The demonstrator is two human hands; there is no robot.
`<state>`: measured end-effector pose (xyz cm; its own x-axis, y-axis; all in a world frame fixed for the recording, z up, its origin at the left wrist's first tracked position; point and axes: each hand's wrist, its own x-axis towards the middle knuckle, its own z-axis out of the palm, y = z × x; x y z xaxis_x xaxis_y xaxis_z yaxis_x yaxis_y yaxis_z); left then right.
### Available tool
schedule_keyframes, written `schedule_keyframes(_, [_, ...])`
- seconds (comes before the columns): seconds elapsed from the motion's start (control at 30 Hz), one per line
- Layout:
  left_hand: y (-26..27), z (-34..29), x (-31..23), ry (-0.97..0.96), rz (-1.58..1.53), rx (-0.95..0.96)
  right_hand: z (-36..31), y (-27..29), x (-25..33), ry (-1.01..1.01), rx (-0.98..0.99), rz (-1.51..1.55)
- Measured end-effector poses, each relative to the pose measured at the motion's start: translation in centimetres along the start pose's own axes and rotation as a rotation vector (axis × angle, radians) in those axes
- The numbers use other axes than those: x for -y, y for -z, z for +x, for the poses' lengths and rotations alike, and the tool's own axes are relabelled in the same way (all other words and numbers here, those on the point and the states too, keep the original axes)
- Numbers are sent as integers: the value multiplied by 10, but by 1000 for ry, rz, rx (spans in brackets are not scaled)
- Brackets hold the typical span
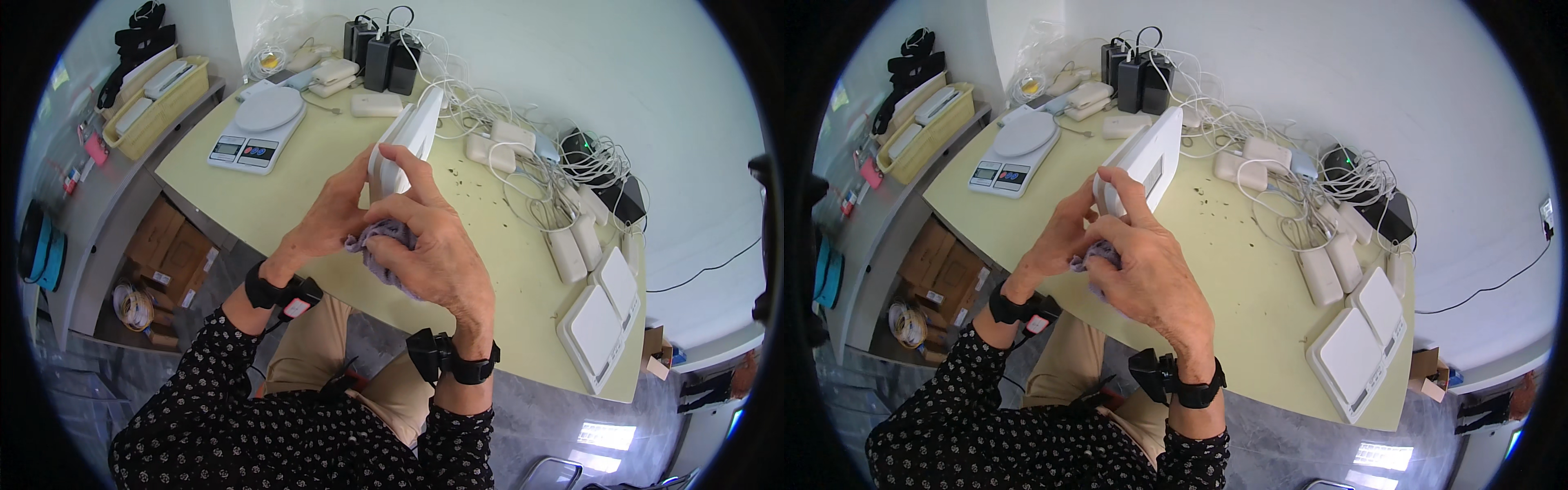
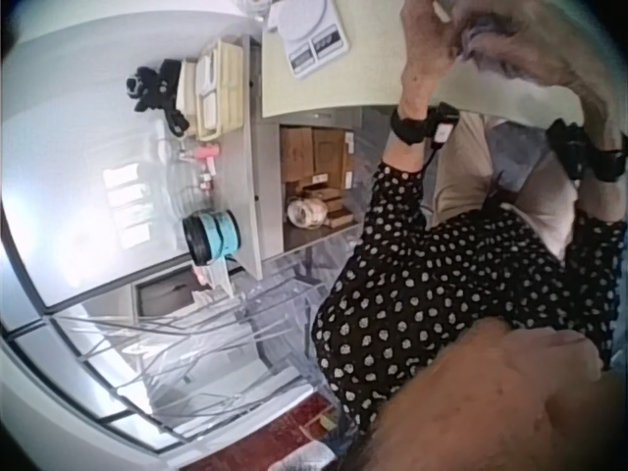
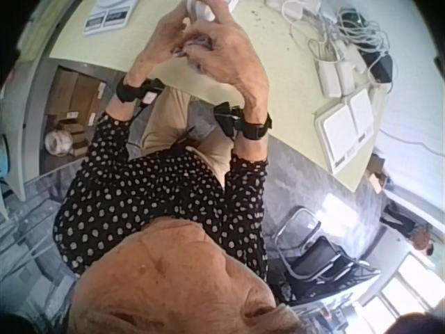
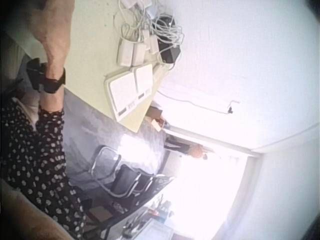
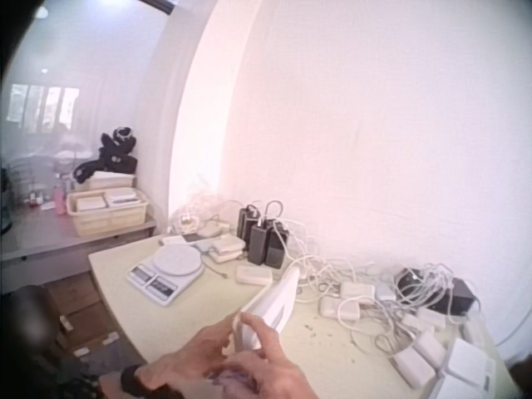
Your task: The person wipes the surface of a white digital scale with a cloth, cleaning the top, sides, and display area. The person repeatedly rubs the scale's surfaces with the cloth while holding it steady with the other hand.
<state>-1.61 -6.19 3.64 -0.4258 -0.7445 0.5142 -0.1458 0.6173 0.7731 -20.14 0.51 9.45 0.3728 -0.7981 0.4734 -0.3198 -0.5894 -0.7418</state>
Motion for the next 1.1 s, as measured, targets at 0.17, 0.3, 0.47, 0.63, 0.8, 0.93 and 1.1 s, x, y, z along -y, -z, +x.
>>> schedule_keyframes(0.17, [-21, 13, -5, 162, -220, -164, -7, 6, -11, -25, 10, 26])
schedule_keyframes(0.3, [-20, 9, -13, 127, 113, -110, -20, 21, -13, -87, -140, 286])
schedule_keyframes(0.47, [-28, -3, -24, 158, 344, -97, -31, 42, -13, -146, -795, 601])
schedule_keyframes(0.63, [-47, -11, -35, 68, 485, -145, -10, 43, -15, -118, -869, 568])
schedule_keyframes(0.8, [-54, -9, -43, 34, 574, -104, 10, 30, -16, -193, -665, 492])
schedule_keyframes(0.93, [-55, -8, -44, 28, 552, -154, 10, 22, -16, -346, -601, 490])
schedule_keyframes(1.1, [-65, 1, -33, 19, 414, -269, 2, 16, -4, -256, -586, 192])
